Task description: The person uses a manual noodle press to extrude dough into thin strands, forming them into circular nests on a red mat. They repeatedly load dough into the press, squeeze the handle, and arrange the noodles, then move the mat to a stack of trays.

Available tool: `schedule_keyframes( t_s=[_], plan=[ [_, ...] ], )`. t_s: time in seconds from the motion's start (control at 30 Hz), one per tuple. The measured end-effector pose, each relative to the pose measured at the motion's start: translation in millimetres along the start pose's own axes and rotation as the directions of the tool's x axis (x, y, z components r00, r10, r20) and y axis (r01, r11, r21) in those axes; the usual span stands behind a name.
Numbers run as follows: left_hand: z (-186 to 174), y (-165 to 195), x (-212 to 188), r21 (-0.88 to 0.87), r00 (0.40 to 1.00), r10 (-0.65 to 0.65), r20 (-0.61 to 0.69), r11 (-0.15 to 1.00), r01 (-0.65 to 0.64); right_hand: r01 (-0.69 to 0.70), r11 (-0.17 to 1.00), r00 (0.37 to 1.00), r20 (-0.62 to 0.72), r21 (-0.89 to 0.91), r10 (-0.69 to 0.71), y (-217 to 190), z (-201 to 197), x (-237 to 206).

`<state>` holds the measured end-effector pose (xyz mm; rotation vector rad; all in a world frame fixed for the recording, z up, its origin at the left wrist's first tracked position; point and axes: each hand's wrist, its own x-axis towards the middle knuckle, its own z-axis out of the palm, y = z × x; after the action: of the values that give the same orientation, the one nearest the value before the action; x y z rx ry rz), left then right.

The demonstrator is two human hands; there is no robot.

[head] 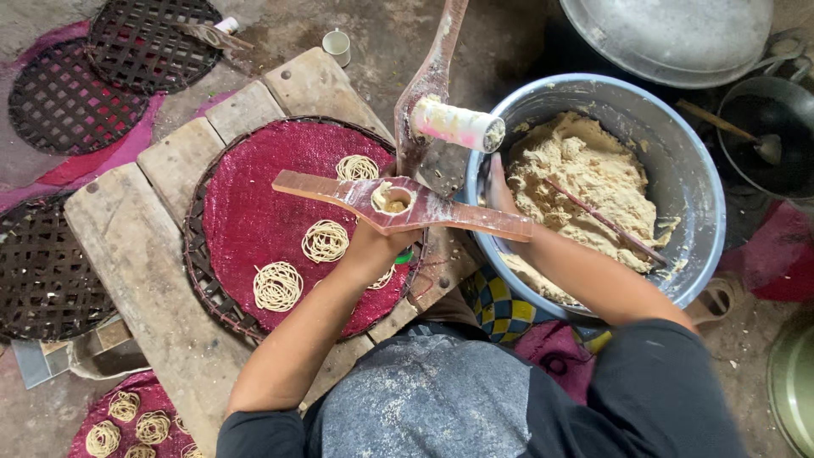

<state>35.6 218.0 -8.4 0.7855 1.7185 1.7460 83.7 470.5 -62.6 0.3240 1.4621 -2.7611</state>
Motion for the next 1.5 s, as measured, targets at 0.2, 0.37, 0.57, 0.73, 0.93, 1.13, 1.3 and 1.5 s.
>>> schedule_keyframes(
  t_s=[0.2, 0.37, 0.57, 0.73, 0.93, 1.13, 1.3, 1.5],
  plan=[
    [3.8, -4.2, 3.8, 0.058, 0.988, 0.155, -0.014, 0.986, -0.154, -0.019, 0.867, 1.000, -0.009, -0.499, 0.016, 1.3, 4.2, -134.8],
    [13.2, 18.2, 0.8, 0.130, 0.965, 0.251, -0.079, 0.962, -0.239, -0.173, 0.960, 0.955, -0.277, -0.222, 0.108, -2.1, -0.2, -58.5],
    [13.3, 40.6, 7.5, 0.191, 0.893, 0.431, -0.134, 0.895, -0.403, -0.051, 0.828, 0.957, -0.208, 0.559, 0.200, -4.7, 16.9, 20.7],
    [5.2, 33.8, 13.8, 0.395, 0.858, 0.500, -0.120, 0.817, -0.421, -0.326, 0.694, 0.935, -0.327, -0.642, 0.136, -3.0, -4.0, -79.3],
    [-4.6, 32.4, 12.1, 0.387, 0.849, 0.491, -0.197, 0.834, -0.392, -0.429, 0.132, 0.892, -0.442, -0.894, -0.093, -85.5, 20.7, -138.2],
    [-6.1, 42.3, -4.6, 0.475, 0.852, 0.461, -0.250, 0.825, -0.307, 0.587, 0.292, 0.734, 0.344, -0.756, -0.586, -135.0, 121.6, -112.0],
    [-10.8, 53.4, -19.3, 0.604, 0.805, 0.545, -0.236, 0.731, -0.317, 0.667, 0.315, 0.714, 0.458, -0.675, -0.530, -115.8, 179.8, -78.5],
    [-24.5, 49.1, -38.7, 0.608, 0.805, 0.521, -0.285, 0.747, -0.268, 0.771, -0.053, 0.569, 0.723, -0.635, -0.393, -80.8, 193.8, -55.4]
  ],
)
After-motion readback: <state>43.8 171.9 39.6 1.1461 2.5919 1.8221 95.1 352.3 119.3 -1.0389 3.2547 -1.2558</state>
